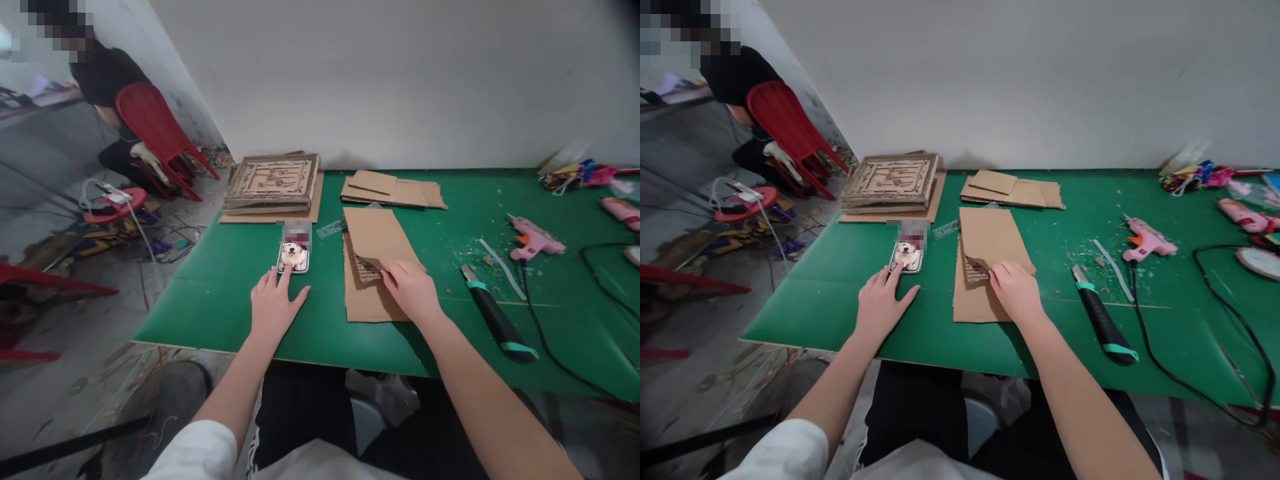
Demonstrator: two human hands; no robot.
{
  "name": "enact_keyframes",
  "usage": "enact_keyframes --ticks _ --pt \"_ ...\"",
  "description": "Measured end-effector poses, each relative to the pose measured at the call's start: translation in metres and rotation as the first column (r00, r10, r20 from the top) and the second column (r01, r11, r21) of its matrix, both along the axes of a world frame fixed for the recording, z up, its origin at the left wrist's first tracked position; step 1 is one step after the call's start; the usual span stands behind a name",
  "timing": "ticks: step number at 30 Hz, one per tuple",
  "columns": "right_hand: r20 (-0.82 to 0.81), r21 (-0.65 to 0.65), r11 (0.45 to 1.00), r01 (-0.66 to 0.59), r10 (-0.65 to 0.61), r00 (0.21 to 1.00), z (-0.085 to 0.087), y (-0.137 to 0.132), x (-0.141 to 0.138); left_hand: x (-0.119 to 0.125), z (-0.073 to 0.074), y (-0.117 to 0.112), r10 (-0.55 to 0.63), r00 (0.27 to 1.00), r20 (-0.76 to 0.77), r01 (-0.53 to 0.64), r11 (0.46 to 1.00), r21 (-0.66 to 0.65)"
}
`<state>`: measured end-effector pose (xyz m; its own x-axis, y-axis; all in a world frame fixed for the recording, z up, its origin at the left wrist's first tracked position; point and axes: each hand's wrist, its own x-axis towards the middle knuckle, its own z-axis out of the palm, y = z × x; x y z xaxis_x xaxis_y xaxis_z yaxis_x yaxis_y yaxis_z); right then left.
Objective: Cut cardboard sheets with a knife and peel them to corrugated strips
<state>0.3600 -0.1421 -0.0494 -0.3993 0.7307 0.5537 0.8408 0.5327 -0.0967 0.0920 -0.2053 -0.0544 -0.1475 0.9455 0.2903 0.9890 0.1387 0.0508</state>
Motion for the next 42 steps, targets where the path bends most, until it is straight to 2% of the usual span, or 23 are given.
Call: enact_keyframes --ticks 8,14,18,21,22,23,25,26,29,32,34,36,39,42 --pt "0.034 -0.014 1.0 0.003 -0.003 0.999 -0.002 0.0 0.001 0.003 0.005 0.003 0.013 0.999 -0.049 -0.015 0.999 -0.036" --pt "0.034 -0.01 1.0 -0.002 0.002 0.999 -0.001 -0.001 0.001 0.002 0.004 0.004 0.016 1.0 -0.018 -0.016 0.999 -0.042" --pt "0.003 0.007 1.0 -0.006 0.006 1.0 -0.001 0.0 0.001 0.006 0.011 0.001 0.026 0.994 0.11 -0.033 0.998 0.062" --pt "-0.048 0.052 0.999 0.01 -0.007 0.999 -0.002 0.0 0.001 0.021 0.026 0.003 -0.079 0.938 0.337 0.043 0.993 0.114" --pt "-0.07 0.068 0.997 0.021 -0.016 0.997 -0.001 0.0 0.001 0.03 0.031 0.006 -0.135 0.881 0.453 0.115 0.991 0.072" --pt "-0.09 0.081 0.996 0.032 -0.024 0.996 -0.001 0.0 0.001 0.039 0.036 0.01 -0.175 0.79 0.588 0.214 0.977 0.004" --pt "-0.116 0.094 0.995 0.046 -0.035 0.993 0.001 0.0 0.0 0.061 0.042 0.024 -0.136 0.523 0.841 0.428 0.896 -0.121" --pt "-0.121 0.095 0.994 0.048 -0.037 0.992 0.001 0.0 0.0 0.071 0.043 0.033 -0.079 0.383 0.92 0.489 0.863 -0.13" --pt "-0.129 0.098 0.994 0.047 -0.034 0.991 0.003 -0.001 0.0 0.098 0.039 0.06 0.089 0.009 0.996 0.543 0.836 -0.08" --pt "-0.148 0.088 0.996 0.029 -0.016 0.989 0.003 -0.001 -0.001 0.112 0.031 0.076 0.081 -0.253 0.964 0.496 0.867 0.057" --pt "-0.167 0.068 0.998 0.011 0.0 0.986 0.002 -0.001 -0.002 0.115 0.026 0.079 0.061 -0.359 0.931 0.433 0.895 0.109" --pt "-0.187 0.031 1.0 -0.004 0.01 0.982 0.002 -0.002 -0.005 0.114 0.024 0.077 0.092 -0.405 0.91 0.403 0.911 0.087" --pt "-0.224 -0.056 0.997 -0.048 0.034 0.974 0.004 -0.002 -0.005 0.109 0.024 0.075 0.166 -0.393 0.904 0.395 0.919 0.004" --pt "-0.28 -0.122 0.99 -0.072 0.035 0.959 0.01 0.003 0.005 0.101 0.026 0.077 0.168 -0.373 0.913 0.36 0.932 -0.024"
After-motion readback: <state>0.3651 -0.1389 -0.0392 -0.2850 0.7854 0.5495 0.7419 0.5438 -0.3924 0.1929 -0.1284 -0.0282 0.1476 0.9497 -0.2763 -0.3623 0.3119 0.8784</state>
